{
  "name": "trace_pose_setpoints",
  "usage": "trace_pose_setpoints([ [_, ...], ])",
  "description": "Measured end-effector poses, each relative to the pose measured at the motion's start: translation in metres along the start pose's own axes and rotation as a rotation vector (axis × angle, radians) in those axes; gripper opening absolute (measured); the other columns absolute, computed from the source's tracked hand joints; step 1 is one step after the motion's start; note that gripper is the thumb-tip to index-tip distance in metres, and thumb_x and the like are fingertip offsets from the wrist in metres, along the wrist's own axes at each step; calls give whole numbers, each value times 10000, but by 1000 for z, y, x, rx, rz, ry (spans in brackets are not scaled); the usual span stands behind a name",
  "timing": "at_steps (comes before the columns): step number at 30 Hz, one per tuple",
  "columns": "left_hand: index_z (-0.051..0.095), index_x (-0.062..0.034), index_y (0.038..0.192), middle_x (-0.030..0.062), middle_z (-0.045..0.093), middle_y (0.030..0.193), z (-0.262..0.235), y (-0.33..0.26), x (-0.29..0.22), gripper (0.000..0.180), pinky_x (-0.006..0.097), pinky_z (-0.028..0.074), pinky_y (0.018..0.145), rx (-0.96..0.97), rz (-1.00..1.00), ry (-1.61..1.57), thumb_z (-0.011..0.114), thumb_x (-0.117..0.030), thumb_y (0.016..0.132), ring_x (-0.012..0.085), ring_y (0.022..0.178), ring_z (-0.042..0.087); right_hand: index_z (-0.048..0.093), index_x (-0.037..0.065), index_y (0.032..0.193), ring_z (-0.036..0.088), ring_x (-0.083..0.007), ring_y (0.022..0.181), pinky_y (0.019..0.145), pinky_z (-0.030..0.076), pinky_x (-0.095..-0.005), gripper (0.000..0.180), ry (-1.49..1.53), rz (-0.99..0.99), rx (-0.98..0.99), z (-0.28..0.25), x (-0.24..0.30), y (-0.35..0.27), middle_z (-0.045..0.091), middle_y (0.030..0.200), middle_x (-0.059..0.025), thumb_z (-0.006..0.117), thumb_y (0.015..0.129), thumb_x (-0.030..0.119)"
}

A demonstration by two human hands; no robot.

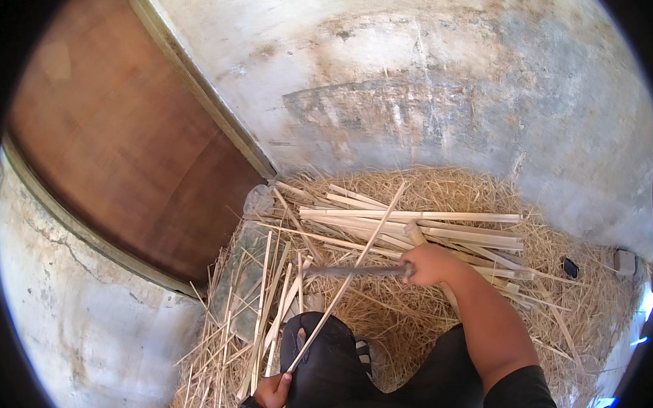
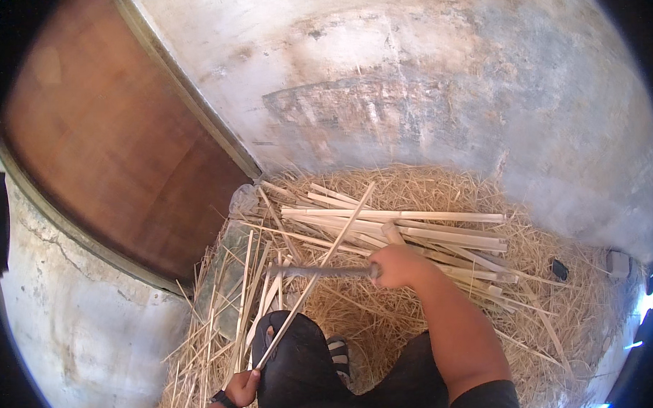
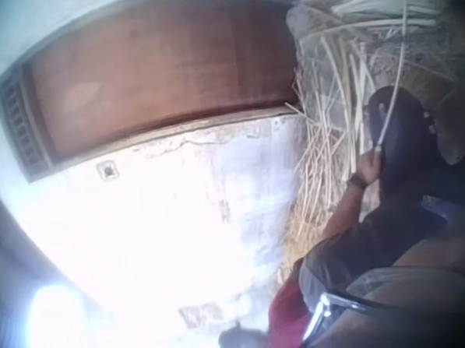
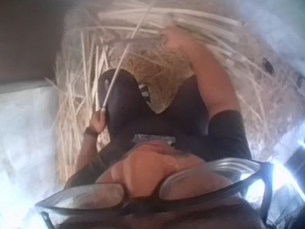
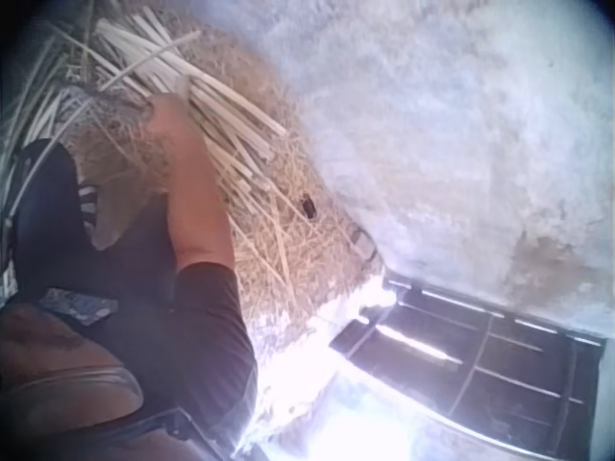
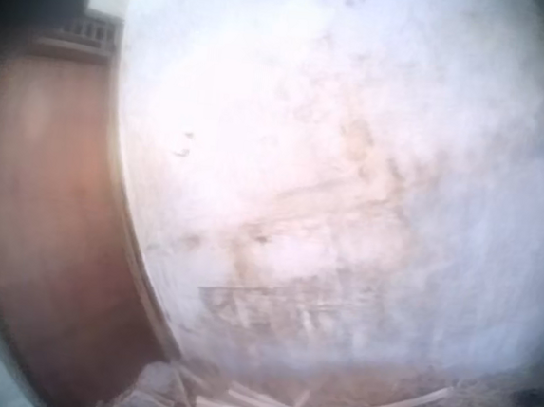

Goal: The person sits on a straw-covered floor and uses a machete to split long bamboo strips into thinner pieces. They hold the bamboo with one hand and repeatedly strike it with the machete, then gather the split pieces.

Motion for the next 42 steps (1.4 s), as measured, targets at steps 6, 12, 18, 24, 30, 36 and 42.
trace_pose_setpoints([
  [6, 590, 27, 755, 172, 580, 636, 0, 6, -3, 615, 412, 457, 619, 15, -35, 1, 341, -460, 1034, 298, 612, 577, 685, 59, 1013, 669, -341, 890, 780, 524, -435, 316, 128, 265, -253, -16, -75, 0, 701, 910, -172, 735, 758, 240],
  [12, 584, 26, 742, 184, 575, 630, 6, 1, 10, 607, 419, 457, 616, 31, -23, -49, 353, -453, 1033, 315, 605, 577, 674, 54, 1054, 665, -333, 929, 817, 520, -440, 327, -27, -29, 72, 7, 24, -3, 704, 921, -175, 700, 765, 205],
  [18, 581, 26, 741, 202, 577, 634, 0, 5, -10, 617, 433, 456, 617, 18, -8, 8, 348, -467, 1031, 334, 605, 580, 673, 71, 1092, 672, -325, 915, 812, 517, -442, 361, 177, 304, -240, -22, -80, -3, 705, 934, -171, 718, 768, 224],
  [24, 578, 27, 742, 207, 574, 640, 2, 8, -10, 635, 440, 450, 620, 35, 0, -12, 332, -481, 1031, 341, 608, 572, 688, 105, 1071, 678, -318, 899, 840, 514, -461, 352, 34, 103, -107, 2, -29, 4, 706, 925, -164, 730, 761, 266],
  [30, 581, 29, 744, 228, 580, 658, -3, -1, -5, 625, 450, 457, 634, 7, -4, 5, 337, -471, 1031, 368, 627, 581, 684, 106, 1082, 676, -328, 893, 832, 524, -450, 340, 4, -23, 7, 4, 3, 4, 703, 946, -167, 700, 772, 246],
  [36, 589, 26, 746, 256, 584, 664, -6, 4, -10, 585, 471, 461, 624, -47, 5, 51, 365, -438, 1024, 427, 647, 602, 684, 104, 1075, 672, -347, 890, 814, 536, -437, 331, 224, 286, -255, -21, -65, -3, 700, 950, -173, 663, 755, 183],
  [42, 572, -7, 724, 260, 586, 631, -9, -11, -20, 490, 525, 466, 572, -237, 44, 214, 472, -414, 978, 475, 628, 602, 690, 103, 1071, 678, -328, 913, 820, 533, -426, 321, -195, -122, 122, 18, 48, -3, 704, 969, -158, 674, 765, 198],
])
Point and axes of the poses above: each hand's wrist, its own y-axis towards the middle knuckle, its own z-axis out of the palm, x = y × z, the point moved 10 cm from there along y, towards the middle knuckle
